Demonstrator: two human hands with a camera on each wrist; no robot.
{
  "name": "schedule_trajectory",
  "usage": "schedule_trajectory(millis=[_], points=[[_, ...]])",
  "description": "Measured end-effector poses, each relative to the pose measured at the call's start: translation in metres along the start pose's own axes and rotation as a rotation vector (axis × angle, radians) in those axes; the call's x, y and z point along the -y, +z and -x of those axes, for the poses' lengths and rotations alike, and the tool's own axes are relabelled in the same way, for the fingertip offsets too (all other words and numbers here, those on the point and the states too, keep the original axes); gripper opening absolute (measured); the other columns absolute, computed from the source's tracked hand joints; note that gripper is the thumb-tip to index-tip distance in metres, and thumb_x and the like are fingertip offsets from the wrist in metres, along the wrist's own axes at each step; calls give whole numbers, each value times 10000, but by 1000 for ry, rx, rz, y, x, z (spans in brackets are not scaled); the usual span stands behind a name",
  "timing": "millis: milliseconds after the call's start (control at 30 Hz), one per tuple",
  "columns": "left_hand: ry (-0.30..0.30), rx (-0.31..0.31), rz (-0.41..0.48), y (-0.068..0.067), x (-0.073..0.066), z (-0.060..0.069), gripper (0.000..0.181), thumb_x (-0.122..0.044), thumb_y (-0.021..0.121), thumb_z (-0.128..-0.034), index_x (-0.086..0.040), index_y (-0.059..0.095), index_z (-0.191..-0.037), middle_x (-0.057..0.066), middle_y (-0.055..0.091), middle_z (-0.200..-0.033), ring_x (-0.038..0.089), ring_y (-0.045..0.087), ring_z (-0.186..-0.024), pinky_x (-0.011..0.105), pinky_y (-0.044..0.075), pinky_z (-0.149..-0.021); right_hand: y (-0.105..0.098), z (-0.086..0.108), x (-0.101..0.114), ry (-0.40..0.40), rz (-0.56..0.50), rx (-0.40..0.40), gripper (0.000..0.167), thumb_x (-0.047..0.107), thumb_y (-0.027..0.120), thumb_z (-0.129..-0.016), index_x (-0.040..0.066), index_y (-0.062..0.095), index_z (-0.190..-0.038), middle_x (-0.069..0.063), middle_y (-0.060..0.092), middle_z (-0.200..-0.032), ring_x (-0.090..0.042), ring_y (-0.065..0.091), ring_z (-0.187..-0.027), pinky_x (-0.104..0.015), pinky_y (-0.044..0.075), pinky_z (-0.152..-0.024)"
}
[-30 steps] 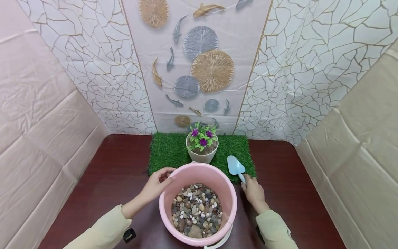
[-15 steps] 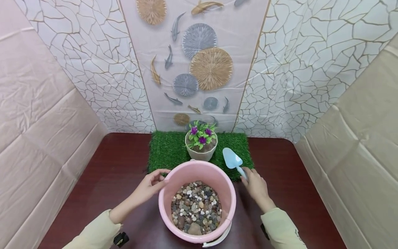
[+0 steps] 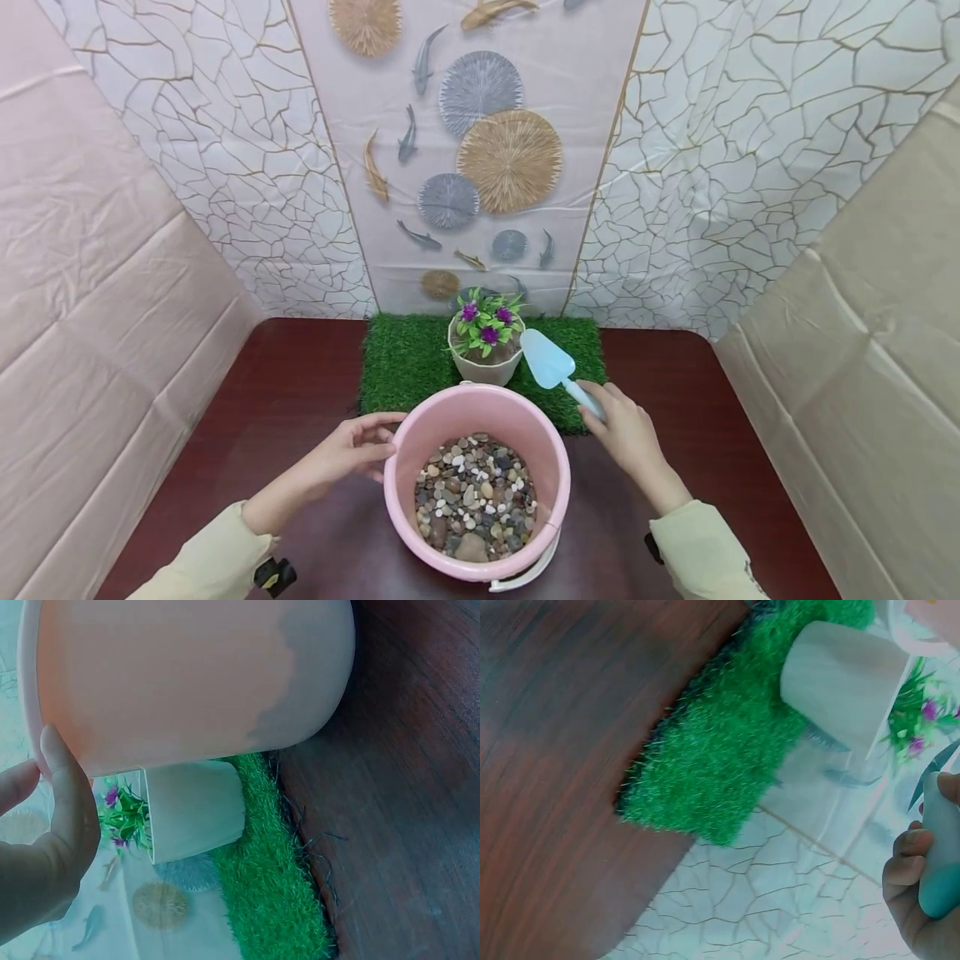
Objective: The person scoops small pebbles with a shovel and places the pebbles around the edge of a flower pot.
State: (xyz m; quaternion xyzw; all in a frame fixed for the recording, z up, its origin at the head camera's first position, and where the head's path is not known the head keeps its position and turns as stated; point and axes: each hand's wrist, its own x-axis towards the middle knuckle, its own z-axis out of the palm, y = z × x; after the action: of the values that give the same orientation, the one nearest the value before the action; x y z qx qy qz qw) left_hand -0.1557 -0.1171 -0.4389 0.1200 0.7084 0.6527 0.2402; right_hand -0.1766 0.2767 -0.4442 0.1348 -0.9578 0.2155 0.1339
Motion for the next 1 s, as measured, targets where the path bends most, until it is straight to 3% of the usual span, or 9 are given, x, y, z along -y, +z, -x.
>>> schedule_trajectory(millis=[200,367,467,767,1000], points=[[-30,-5,2,0,-6,4,576,-57,598,-872,85,370,-1381,289,569,-1057,150,656,-796,327,615,-693,-10,4,14,-67,47,0,367,118,684,-844,66,614,-1200,-21,524,-794,-96,410,-600,-231,342,-497],[-117,11,93,-3,-8,2,559,-37,591,-875,79,377,-1379,37,628,-922,118,653,-790,338,612,-735,-22,6,22,-152,98,-35,378,121,710,-815,93,626,-1182,-1,507,-799,-68,384,-591,-209,334,-479],[-170,10,162,-5,-8,-2,549,-27,580,-879,68,379,-1381,-26,648,-871,109,654,-798,335,609,-756,-29,5,28,-213,109,-52,384,122,718,-804,108,631,-1178,20,487,-789,-43,370,-580,-182,323,-460],[-222,-8,163,-5,-3,-9,569,-96,625,-869,40,405,-1377,30,690,-952,157,674,-866,323,607,-762,-42,8,45,-358,181,-13,407,116,758,-750,134,654,-1143,35,513,-817,14,354,-540,-147,304,-434],[-226,-24,172,-4,-2,-11,540,-61,627,-862,57,421,-1347,4,683,-854,96,667,-720,259,609,-676,-48,10,63,-474,197,76,366,105,752,-747,142,677,-1103,54,548,-829,38,373,-537,-151,340,-432]])
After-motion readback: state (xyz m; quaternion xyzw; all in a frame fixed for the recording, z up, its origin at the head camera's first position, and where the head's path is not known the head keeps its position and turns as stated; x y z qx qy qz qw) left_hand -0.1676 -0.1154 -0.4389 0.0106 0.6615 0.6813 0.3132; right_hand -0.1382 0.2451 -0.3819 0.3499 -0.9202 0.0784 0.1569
